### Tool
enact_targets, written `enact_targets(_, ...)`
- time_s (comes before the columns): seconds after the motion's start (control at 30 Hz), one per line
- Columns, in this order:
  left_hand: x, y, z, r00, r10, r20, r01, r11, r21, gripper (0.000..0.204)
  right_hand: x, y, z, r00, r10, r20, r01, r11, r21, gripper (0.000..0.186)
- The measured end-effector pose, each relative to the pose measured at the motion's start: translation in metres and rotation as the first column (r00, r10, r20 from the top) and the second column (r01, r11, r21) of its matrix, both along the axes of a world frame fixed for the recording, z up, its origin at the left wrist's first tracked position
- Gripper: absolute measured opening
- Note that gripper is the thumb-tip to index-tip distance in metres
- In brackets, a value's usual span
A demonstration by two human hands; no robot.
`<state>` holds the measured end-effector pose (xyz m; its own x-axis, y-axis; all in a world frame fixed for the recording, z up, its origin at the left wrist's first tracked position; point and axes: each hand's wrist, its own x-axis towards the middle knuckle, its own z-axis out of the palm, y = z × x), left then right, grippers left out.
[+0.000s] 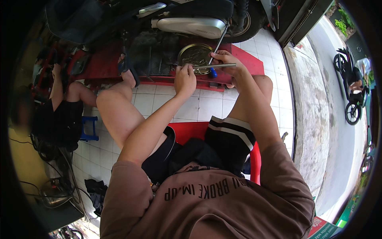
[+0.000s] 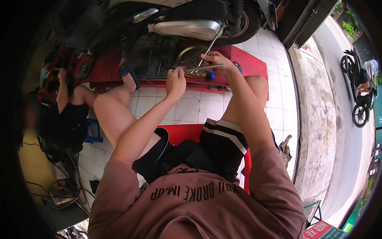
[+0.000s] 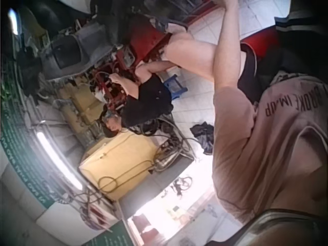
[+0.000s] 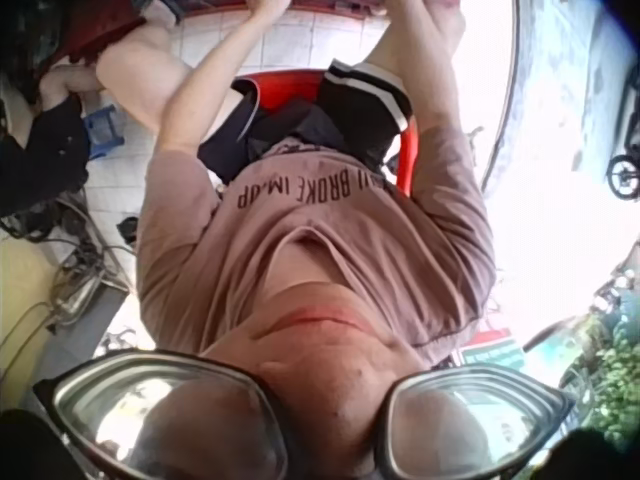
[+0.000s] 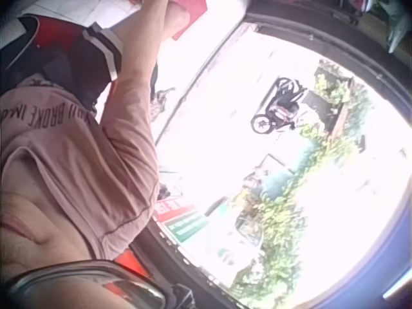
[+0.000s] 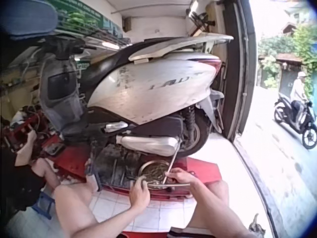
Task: The person sits on a low stool in a workshop and uses a T-handle wrench to tighten a bolt on the engine of a white motorcycle. The person repeatedly applies torque to the fastener while seated on the floor.
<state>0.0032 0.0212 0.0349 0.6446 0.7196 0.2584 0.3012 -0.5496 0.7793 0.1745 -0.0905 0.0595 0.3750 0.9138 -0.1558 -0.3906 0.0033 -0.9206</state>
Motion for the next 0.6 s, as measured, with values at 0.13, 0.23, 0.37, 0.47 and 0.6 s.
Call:
enact_targets(0.13,-0.004,-0.010,-0.003,0.833,-0.548,-0.073,0.507,0.810,-0.295,0.028,-0.003,0.009,0.011,0.997,0.000,-0.082,0.010,0.992,0.122,0.023)
enact_targets(0.23,-0.012,-0.028,0.038,0.683,-0.731,0.013,0.731,0.682,-0.020,0.041,0.002,0.009,0.010,0.997,0.059,-0.054,-0.051,0.990,0.129,0.027)
enact_targets(0.37,-0.012,-0.031,0.092,0.753,-0.652,0.084,0.642,0.757,0.120,0.060,0.004,0.006,0.004,0.995,0.001,-0.098,0.012,0.991,0.136,0.029)
enact_targets(0.47,-0.010,-0.020,0.089,0.953,-0.300,0.043,0.297,0.953,0.059,0.069,-0.002,0.007,0.011,0.991,-0.045,-0.126,0.063,0.988,0.144,0.027)
enact_targets(0.6,-0.005,-0.020,0.035,0.901,-0.402,-0.164,0.394,0.916,-0.078,0.070,-0.003,0.008,0.015,0.983,-0.106,-0.149,0.127,0.982,0.138,0.020)
